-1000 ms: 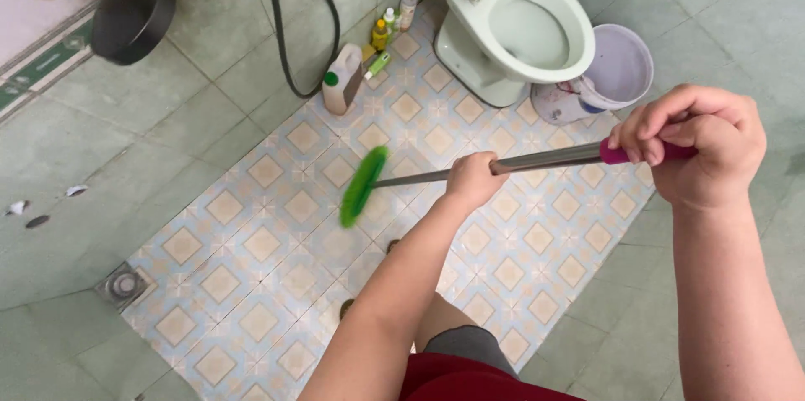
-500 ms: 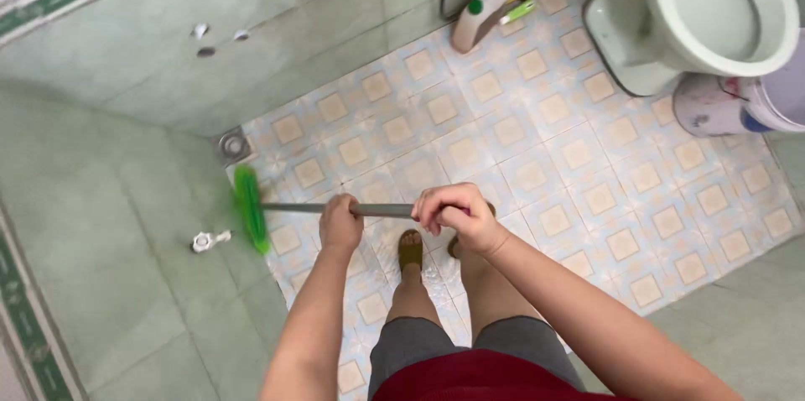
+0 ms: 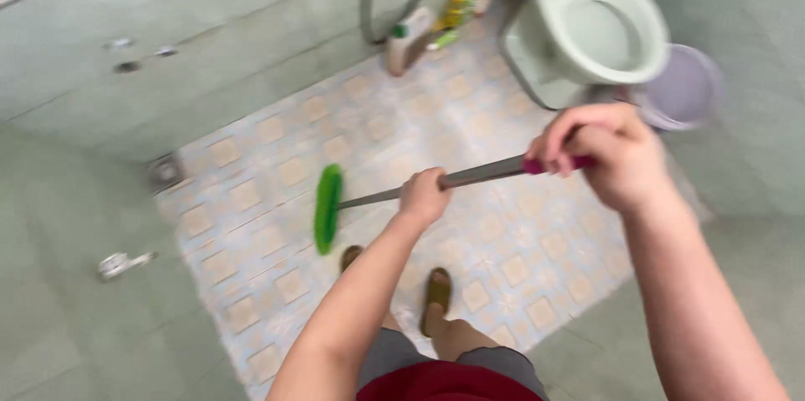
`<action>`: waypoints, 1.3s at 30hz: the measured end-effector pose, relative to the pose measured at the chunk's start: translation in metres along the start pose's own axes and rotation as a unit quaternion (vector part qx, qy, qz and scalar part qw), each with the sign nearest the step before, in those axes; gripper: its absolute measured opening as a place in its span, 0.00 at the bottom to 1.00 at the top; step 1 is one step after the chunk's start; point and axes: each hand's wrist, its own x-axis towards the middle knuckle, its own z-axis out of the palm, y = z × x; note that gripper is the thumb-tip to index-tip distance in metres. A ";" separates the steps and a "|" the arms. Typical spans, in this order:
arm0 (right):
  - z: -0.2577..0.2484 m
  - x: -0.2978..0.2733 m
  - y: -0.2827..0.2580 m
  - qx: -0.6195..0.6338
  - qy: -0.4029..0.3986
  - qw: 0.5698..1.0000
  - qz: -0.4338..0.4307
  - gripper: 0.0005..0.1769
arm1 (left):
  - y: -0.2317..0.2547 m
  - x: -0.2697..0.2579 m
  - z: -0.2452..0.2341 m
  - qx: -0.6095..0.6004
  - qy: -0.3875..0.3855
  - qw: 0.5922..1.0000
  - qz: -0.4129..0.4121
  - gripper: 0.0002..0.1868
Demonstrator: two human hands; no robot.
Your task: Sweeping the bathroom floor using a green broom.
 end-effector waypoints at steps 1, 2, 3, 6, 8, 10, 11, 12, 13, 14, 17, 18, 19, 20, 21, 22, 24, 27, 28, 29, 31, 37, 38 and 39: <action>-0.025 -0.024 -0.011 -0.008 0.019 1.000 0.002 0.12 | 0.035 0.002 0.024 -0.004 -0.015 1.000 0.014 0.09; -0.048 -0.049 -0.023 -0.018 0.058 0.998 -0.008 0.12 | 0.069 0.003 0.046 -0.031 -0.044 0.998 0.039 0.11; -0.067 -0.072 -0.034 -0.029 0.095 0.995 -0.017 0.12 | 0.101 0.001 0.065 -0.058 -0.072 0.994 0.061 0.12; -0.117 -0.126 -0.035 -0.026 0.170 0.982 -0.078 0.12 | 0.154 0.007 0.141 -0.051 -0.126 0.983 0.126 0.11; -0.139 -0.154 -0.013 -0.012 0.209 0.972 -0.111 0.12 | 0.174 -0.002 0.156 -0.036 -0.155 0.979 0.130 0.12; -0.148 -0.164 0.010 0.012 0.237 0.960 -0.145 0.11 | 0.173 -0.010 0.159 -0.014 -0.175 0.977 0.123 0.12; -0.150 -0.160 0.018 0.040 0.241 0.954 -0.171 0.10 | 0.169 -0.008 0.157 -0.008 -0.164 0.979 0.121 0.12; -0.150 -0.155 0.026 0.067 0.245 0.947 -0.196 0.09 | 0.163 -0.008 0.153 -0.002 -0.153 0.981 0.120 0.12; -0.139 -0.148 0.031 0.073 0.238 0.949 -0.195 0.09 | 0.148 -0.011 0.141 0.000 -0.148 0.983 0.113 0.12; -0.126 -0.140 0.036 0.088 0.224 0.953 -0.185 0.09 | 0.132 -0.014 0.129 0.013 -0.136 0.986 0.095 0.12; -0.066 -0.094 0.065 0.125 0.161 0.967 -0.155 0.10 | 0.042 -0.011 0.093 0.044 -0.070 0.995 0.048 0.10; -0.039 -0.076 0.077 0.139 0.127 0.973 -0.133 0.11 | 0.003 -0.012 0.079 0.061 -0.029 0.997 0.029 0.08; -0.007 -0.059 0.093 0.146 0.113 0.974 -0.133 0.11 | -0.040 -0.015 0.057 0.064 -0.017 0.998 0.018 0.08; 0.026 -0.044 0.109 0.122 0.079 0.986 -0.083 0.12 | -0.084 -0.020 0.033 0.084 0.029 0.996 -0.002 0.07; 0.059 -0.030 0.124 0.095 0.046 0.994 -0.034 0.12 | -0.126 -0.027 0.011 0.104 0.073 0.992 -0.021 0.06; 0.095 -0.014 0.151 0.101 0.033 0.994 -0.034 0.12 | -0.153 -0.042 -0.020 0.108 0.083 0.990 -0.032 0.06; 0.167 0.015 0.204 0.156 -0.127 0.979 0.020 0.18 | -0.203 -0.074 -0.080 0.085 0.153 0.961 -0.216 0.21; 0.260 0.033 0.208 0.079 -0.194 0.973 -0.099 0.15 | -0.272 -0.112 -0.125 0.040 0.294 0.928 -0.227 0.35; 0.274 0.046 0.191 0.079 -0.197 0.972 -0.104 0.15 | -0.290 -0.103 -0.133 0.041 0.299 0.926 -0.226 0.35; 0.287 0.058 0.175 0.081 -0.229 0.966 -0.092 0.16 | -0.310 -0.091 -0.138 0.025 0.339 0.908 -0.246 0.33; 0.296 0.075 0.151 0.086 -0.260 0.959 -0.069 0.17 | -0.331 -0.065 -0.139 0.010 0.370 0.888 -0.273 0.32; 0.253 0.100 0.108 -0.102 -0.156 0.971 -0.147 0.12 | -0.307 0.064 -0.109 -0.097 0.329 0.927 -0.152 0.15; 0.246 0.093 0.107 -0.071 -0.058 0.989 -0.113 0.12 | -0.274 0.071 -0.112 -0.041 0.266 0.954 -0.134 0.15; 0.235 0.085 0.105 -0.042 0.041 0.995 -0.080 0.12 | -0.237 0.079 -0.112 0.013 0.201 0.973 -0.111 0.16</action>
